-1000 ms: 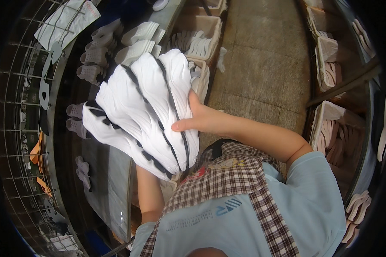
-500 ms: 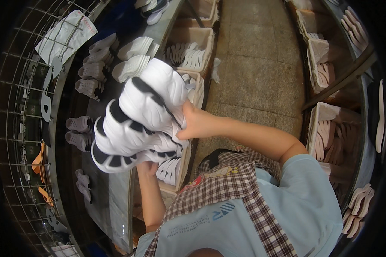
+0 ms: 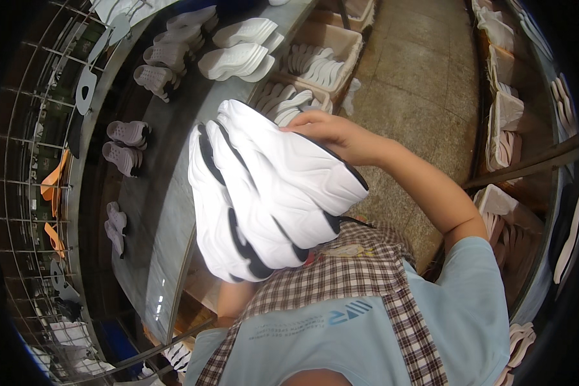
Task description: The person picks up pairs of white slippers with black soles from a table, inspects them by turning them over, and places them into a large white sack. The person then ties the sack closed and moves it to the floor.
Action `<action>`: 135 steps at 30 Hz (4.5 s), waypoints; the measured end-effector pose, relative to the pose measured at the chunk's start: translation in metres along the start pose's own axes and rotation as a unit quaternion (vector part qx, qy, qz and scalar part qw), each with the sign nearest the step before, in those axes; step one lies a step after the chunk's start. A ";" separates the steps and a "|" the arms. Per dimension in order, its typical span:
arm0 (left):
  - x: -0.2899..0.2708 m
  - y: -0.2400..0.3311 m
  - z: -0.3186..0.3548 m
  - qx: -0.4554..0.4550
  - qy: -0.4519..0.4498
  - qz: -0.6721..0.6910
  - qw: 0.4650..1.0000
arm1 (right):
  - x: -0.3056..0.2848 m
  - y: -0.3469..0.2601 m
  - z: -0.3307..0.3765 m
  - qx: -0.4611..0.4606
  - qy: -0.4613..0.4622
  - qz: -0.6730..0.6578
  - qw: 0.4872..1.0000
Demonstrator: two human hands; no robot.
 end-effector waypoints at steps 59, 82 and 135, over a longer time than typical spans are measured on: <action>0.019 0.017 -0.008 -0.055 -0.242 0.128 0.960 | 0.111 0.119 0.003 0.273 -0.094 -0.654 0.699; 0.024 0.027 -0.014 -0.066 -0.313 0.228 0.920 | 0.101 0.121 0.024 0.174 -0.123 -0.829 0.517; -0.012 -0.033 -0.004 0.015 0.024 -0.742 0.670 | 0.147 0.269 0.059 0.360 -0.340 -0.307 0.813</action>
Point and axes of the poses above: each hand's wrist, its own z-axis away from the middle knuckle, its own x-axis out of the palm, y = z × x, the point moved 9 cm from there along -z, towards the middle knuckle, and after that the axes turned 12 degrees about x, right-handed, at the moved point
